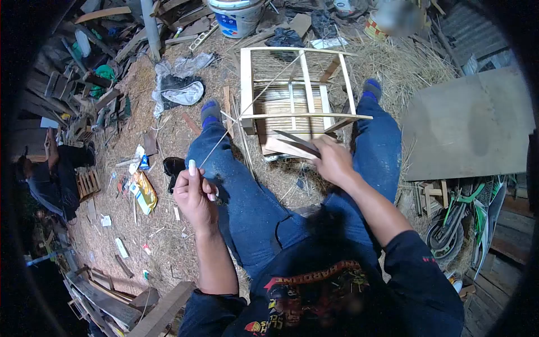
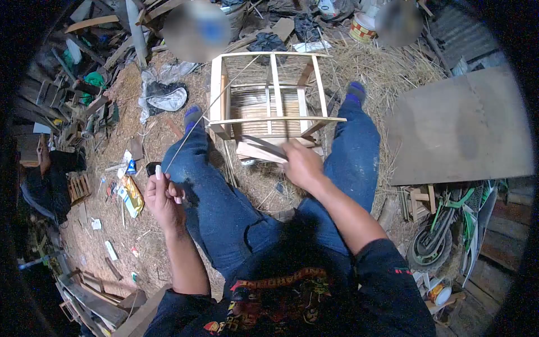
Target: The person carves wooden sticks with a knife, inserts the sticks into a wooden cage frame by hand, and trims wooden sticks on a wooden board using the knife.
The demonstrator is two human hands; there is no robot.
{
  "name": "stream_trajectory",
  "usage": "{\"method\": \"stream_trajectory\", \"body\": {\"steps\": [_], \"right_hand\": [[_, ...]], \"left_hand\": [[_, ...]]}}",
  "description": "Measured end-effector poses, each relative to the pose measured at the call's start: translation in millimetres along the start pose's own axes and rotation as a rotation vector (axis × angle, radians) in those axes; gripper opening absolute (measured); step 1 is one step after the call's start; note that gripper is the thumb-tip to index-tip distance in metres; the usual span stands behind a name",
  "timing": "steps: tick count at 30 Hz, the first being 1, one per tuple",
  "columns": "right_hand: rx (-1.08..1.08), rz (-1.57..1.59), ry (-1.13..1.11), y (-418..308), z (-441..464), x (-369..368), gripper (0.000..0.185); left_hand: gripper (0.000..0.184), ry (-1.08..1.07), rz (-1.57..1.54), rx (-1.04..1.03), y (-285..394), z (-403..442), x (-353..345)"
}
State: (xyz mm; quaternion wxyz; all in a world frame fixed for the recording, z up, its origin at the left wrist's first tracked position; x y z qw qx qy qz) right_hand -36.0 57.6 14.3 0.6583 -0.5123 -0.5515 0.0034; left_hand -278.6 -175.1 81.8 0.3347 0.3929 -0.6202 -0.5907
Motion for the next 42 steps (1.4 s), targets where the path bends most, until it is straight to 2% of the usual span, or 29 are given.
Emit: {"method": "stream_trajectory", "body": {"steps": [3, 5, 11, 14, 17, 23, 25, 28, 29, 31, 33, 35, 37, 38, 39, 41, 42], "right_hand": [[-0.046, 0.010, -0.131, 18, 46, -53, 0.037], [-0.030, -0.022, -0.135, 43, 67, -88, 0.037], [-0.096, -0.067, -0.150, 76, 88, -125, 0.040], [-0.073, -0.063, -0.154, 72, 83, -118, 0.042], [-0.008, -0.049, -0.128, 63, 80, -109, 0.041], [0.212, -0.086, -0.223, 55, 85, -113, 0.032], [0.345, -0.168, -0.179, 51, 91, -117, 0.028], [0.428, -0.228, -0.088, 42, 91, -117, 0.023], [0.414, -0.236, -0.038, 38, 89, -117, 0.019], [0.421, -0.124, 0.017, 19, 80, -116, 0.024], [0.682, -0.024, 0.130, -34, 53, -100, 0.032], [0.888, 0.287, -0.237, -102, 24, -86, 0.042], [1.207, 0.323, -0.515, -175, -21, -79, 0.050], [1.212, 0.319, -0.517, -178, -20, -103, 0.050], [1.340, 0.369, -0.437, -172, -22, -131, 0.053], [1.396, 0.313, -0.371, -178, 3, -144, 0.054], [1.305, 0.142, -0.346, -182, 26, -134, 0.053]], "left_hand": [[0.024, 0.031, 0.002, 0.007, -2, -1, 12], [0.024, 0.023, 0.027, -0.002, -4, -3, 19], [0.024, 0.059, 0.004, 0.023, -8, -4, 30], [0.024, 0.090, 0.004, 0.067, -15, -1, 30], [0.024, 0.031, -0.022, 0.042, -16, 2, 21], [0.023, 0.040, -0.055, 0.066, -9, -1, 17], [0.023, 0.046, -0.045, 0.052, -4, -2, 18], [0.023, 0.091, -0.020, 0.034, 2, -4, 29], [0.023, 0.110, -0.017, 0.030, 3, -4, 32], [0.021, 0.101, 0.001, 0.014, 4, -4, 38], [0.022, 0.146, 0.047, 0.019, 1, -4, 39], [0.023, 0.172, 0.043, 0.043, -9, -4, 40], [0.023, 0.209, 0.021, 0.051, -13, -5, 41], [0.023, 0.212, 0.017, 0.048, -13, -4, 41], [0.021, 0.270, 0.033, 0.018, -10, -1, 44], [0.020, 0.360, 0.053, -0.069, -6, 5, 59], [0.021, 0.378, 0.042, -0.074, 4, 7, 60]]}}
Point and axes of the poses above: each hand's wrist, its own z-axis towards the middle knuckle, its own x-axis out of the back of the hand, y = z × x, the point moved 5 cm from there along z, towards the middle knuckle, and after that the axes turned 13 degrees about z, right-handed, at the moved point
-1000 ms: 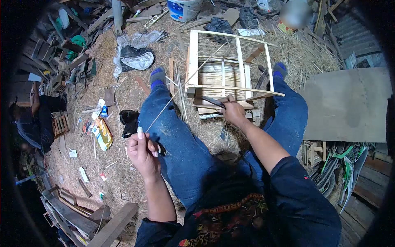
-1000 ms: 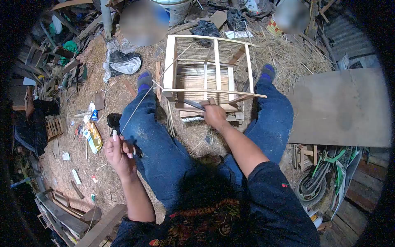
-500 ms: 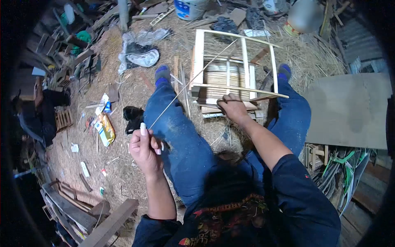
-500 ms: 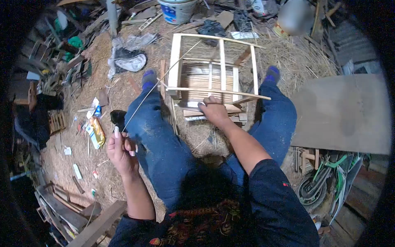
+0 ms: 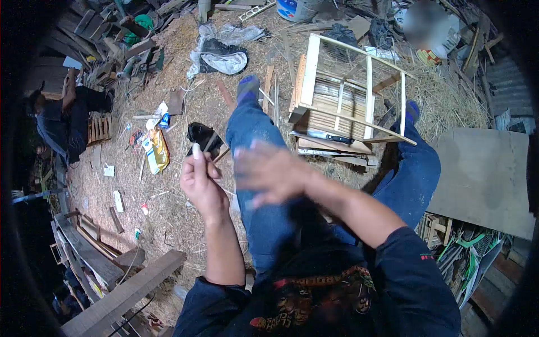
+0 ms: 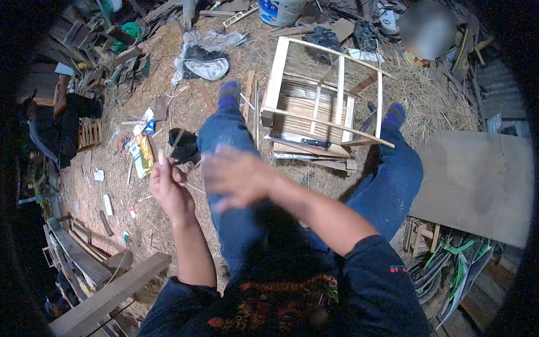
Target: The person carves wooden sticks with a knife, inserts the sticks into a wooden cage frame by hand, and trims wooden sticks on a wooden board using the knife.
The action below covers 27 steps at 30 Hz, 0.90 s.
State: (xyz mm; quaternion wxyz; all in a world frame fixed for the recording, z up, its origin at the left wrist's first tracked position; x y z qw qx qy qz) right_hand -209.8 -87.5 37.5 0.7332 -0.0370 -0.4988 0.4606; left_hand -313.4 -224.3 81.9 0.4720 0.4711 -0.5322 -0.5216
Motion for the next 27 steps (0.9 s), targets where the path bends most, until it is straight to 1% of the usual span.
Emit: {"method": "stream_trajectory", "body": {"steps": [1, 2, 3, 5, 6, 7, 8, 9, 10, 11, 12, 13, 15, 16, 17, 19, 20, 21, 23, 24, 25, 27], "right_hand": [[-0.119, -0.028, 0.079, 15, 4, 22, 0.055], [-0.232, -0.146, 0.144, 22, 11, 37, 0.056], [-0.226, -0.152, 0.143, 17, 15, 39, 0.056], [-0.440, -0.409, 0.261, 8, 14, 51, 0.058], [-0.343, -0.246, 0.242, -14, 13, 45, 0.058], [-0.110, -0.134, 0.051, -25, 7, 21, 0.059], [-0.183, -0.114, 0.035, -16, -7, 15, 0.059], [-0.261, -0.089, 0.022, -14, -19, 14, 0.059], [-0.262, -0.097, 0.023, -14, -25, 12, 0.059], [-0.425, -0.111, 0.185, -8, -33, 17, 0.058], [-0.588, -0.115, 0.348, -7, -39, 20, 0.057], [-0.577, -0.114, 0.346, -22, -35, 19, 0.057], [-0.446, -0.179, 0.288, -58, -21, 24, 0.052], [-0.195, -0.023, 0.013, -72, -14, 15, 0.050], [-0.191, -0.012, 0.009, -64, -17, 18, 0.050], [-0.396, -0.142, 0.240, -22, -26, 35, 0.047], [-0.597, -0.059, 0.363, -2, -40, 31, 0.048], [-0.586, -0.053, 0.349, -2, -44, 25, 0.048], [-0.655, -0.260, 0.561, -14, -60, 31, 0.050], [-0.506, -0.093, 0.332, -52, -23, 47, 0.049], [-0.240, -0.027, 0.057, -71, -13, 30, 0.056], [-0.235, -0.084, 0.027, -43, -22, 22, 0.061]], "left_hand": [[0.023, 0.024, -0.012, 0.000, 9, -1, 3], [0.023, 0.034, -0.017, -0.002, 10, -2, 9], [0.023, 0.037, 0.002, -0.020, 11, -1, 14], [0.024, 0.044, 0.003, -0.047, 13, -1, 16], [0.024, 0.040, 0.021, -0.051, 13, -5, 14], [0.023, 0.031, 0.044, -0.052, 12, -10, 11], [0.022, -0.004, 0.062, -0.020, 10, -14, 6], [0.022, -0.086, 0.070, 0.033, 8, -18, 0], [0.021, -0.139, 0.112, 0.035, 9, -21, -5], [0.021, -0.181, 0.153, 0.034, 10, -25, -8], [0.021, -0.176, 0.212, 0.014, 12, -28, -9], [0.021, -0.167, 0.210, 0.008, 13, -29, -6], [0.021, -0.164, 0.196, 0.013, 9, -29, -2], [0.022, -0.152, 0.192, 0.002, 9, -28, 0], [0.022, -0.143, 0.198, 0.008, 8, -27, 2], [0.023, -0.184, 0.115, 0.075, 4, -25, 3], [0.023, -0.176, 0.106, 0.070, -1, -23, 6], [0.023, -0.157, 0.102, 0.071, -7, -26, 12], [0.022, -0.169, -0.058, 0.135, -19, -30, 14], [0.021, -0.143, -0.120, 0.202, -21, -37, 13], [0.021, -0.146, -0.129, 0.208, -23, -38, 10], [0.021, -0.114, -0.233, 0.241, -27, -44, 7]]}}
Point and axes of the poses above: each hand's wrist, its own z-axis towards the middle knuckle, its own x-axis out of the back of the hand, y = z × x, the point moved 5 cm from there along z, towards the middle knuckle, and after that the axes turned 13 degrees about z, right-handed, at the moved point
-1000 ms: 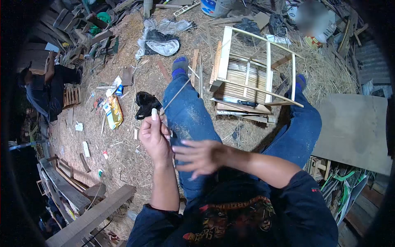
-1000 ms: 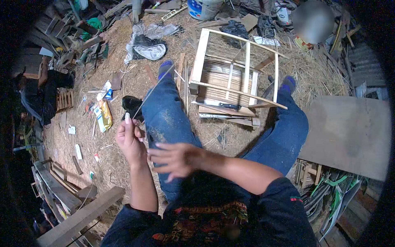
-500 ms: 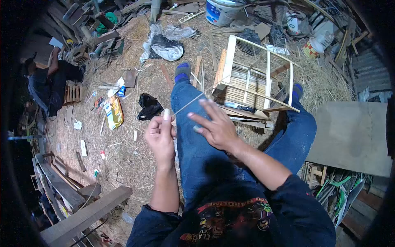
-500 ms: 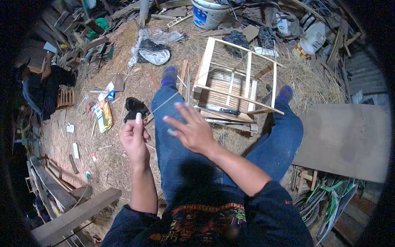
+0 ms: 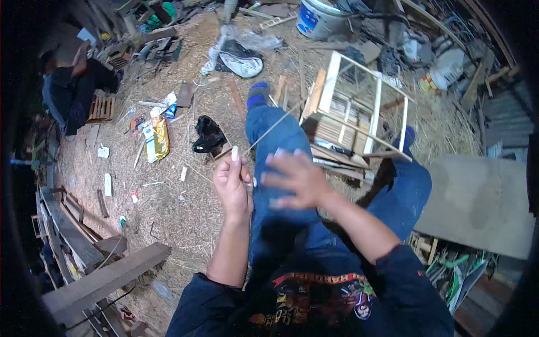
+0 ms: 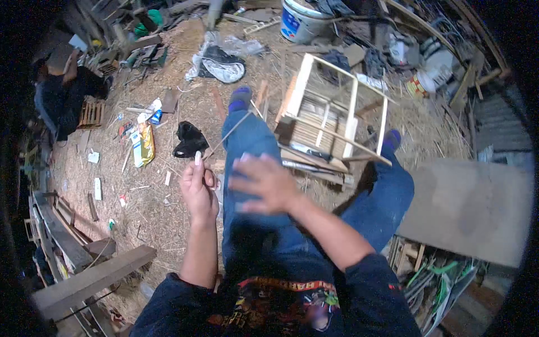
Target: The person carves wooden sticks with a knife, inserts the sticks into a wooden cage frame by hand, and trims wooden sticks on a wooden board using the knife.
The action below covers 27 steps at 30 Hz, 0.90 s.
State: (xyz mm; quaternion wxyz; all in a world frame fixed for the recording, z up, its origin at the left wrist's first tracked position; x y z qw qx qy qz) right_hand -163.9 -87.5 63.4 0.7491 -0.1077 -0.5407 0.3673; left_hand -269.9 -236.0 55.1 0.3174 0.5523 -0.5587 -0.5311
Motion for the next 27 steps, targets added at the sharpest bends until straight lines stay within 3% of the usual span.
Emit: {"method": "stream_trajectory", "body": {"steps": [2, 4, 6, 7, 9, 13, 19, 22, 27], "right_hand": [[-0.145, -0.110, 0.077, 9, -9, 5, 0.063], [-0.284, -0.234, 0.152, 18, -26, 11, 0.065], [-0.784, 0.046, 0.455, 51, -82, 4, 0.058], [-0.793, 0.024, 0.470, 46, -97, 20, 0.058], [-0.389, -0.151, 0.441, 9, -112, 57, 0.047], [-0.187, -0.551, 0.443, -41, -71, 134, 0.036], [-0.158, -0.361, 0.327, -2, -71, 173, 0.026], [-0.078, -0.341, 0.405, 18, -83, 196, 0.019], [-0.304, -0.421, 0.415, 87, -114, 249, 0.010]], "left_hand": [[0.022, -0.063, -0.004, -0.020, 3, -1, -11], [0.023, -0.079, 0.259, -0.102, 8, -9, -16], [0.022, -0.151, 0.310, -0.120, 12, -13, -27], [0.021, -0.159, 0.350, -0.163, 17, -15, -37], [0.021, -0.195, 0.378, -0.265, 15, -18, -52], [0.022, -0.347, 0.552, -0.322, 25, -28, -99], [0.021, -0.495, 0.630, -0.493, 37, -40, -169], [0.020, -0.574, 0.671, -0.448, 22, -32, -197], [0.035, -0.548, 0.874, -0.538, 14, 5, -264]]}}
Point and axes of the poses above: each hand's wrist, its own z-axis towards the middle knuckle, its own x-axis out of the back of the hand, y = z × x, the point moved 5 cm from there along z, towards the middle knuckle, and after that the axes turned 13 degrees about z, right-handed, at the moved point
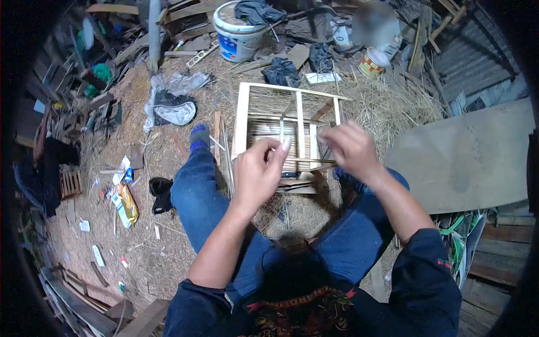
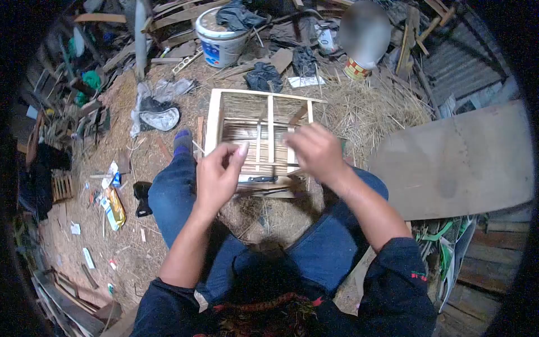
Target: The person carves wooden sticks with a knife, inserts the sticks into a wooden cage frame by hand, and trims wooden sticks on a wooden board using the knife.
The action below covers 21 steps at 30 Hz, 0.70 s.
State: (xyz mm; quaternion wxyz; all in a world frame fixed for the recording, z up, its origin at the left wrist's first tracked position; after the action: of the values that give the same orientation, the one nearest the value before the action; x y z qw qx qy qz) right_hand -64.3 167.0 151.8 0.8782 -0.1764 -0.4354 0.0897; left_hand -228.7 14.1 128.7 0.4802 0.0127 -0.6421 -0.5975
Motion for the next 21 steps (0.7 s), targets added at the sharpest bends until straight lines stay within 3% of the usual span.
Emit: {"method": "stream_trajectory", "body": {"steps": [3, 7, 10, 12, 13, 14, 16, 19, 21], "right_hand": [[-0.207, -0.005, -0.014, 71, 8, 2, 0.009], [-0.345, 0.029, -0.021, 130, 20, -6, 0.012], [-0.428, -0.011, -0.158, 148, 24, -10, 0.013], [-0.444, -0.044, -0.098, 159, 17, 11, 0.013], [-0.429, -0.086, -0.041, 163, 16, 26, 0.014], [-0.466, -0.104, -0.044, 170, 16, 40, 0.015], [-0.527, -0.121, -0.018, 181, 3, 63, 0.017], [-0.565, -0.145, 0.033, 175, -11, 87, 0.018], [-0.568, -0.142, 0.042, 167, -15, 102, 0.018]], "left_hand": [[0.038, -0.149, 0.251, -0.021, 5, 45, -34], [0.044, -0.044, 0.410, -0.183, -3, 90, -95], [0.043, -0.003, 0.509, -0.347, 8, 99, -117], [0.041, -0.092, 0.513, -0.529, 36, 65, -128], [0.048, -0.366, 0.436, -0.701, 64, 33, -137], [0.044, -0.589, 0.097, -0.591, 67, -4, -145], [0.037, -0.531, 0.038, -1.558, 104, -105, -177], [0.030, -0.708, 0.120, -1.523, 123, -113, -240], [0.024, -0.816, 0.482, -1.248, 145, -50, -271]]}}
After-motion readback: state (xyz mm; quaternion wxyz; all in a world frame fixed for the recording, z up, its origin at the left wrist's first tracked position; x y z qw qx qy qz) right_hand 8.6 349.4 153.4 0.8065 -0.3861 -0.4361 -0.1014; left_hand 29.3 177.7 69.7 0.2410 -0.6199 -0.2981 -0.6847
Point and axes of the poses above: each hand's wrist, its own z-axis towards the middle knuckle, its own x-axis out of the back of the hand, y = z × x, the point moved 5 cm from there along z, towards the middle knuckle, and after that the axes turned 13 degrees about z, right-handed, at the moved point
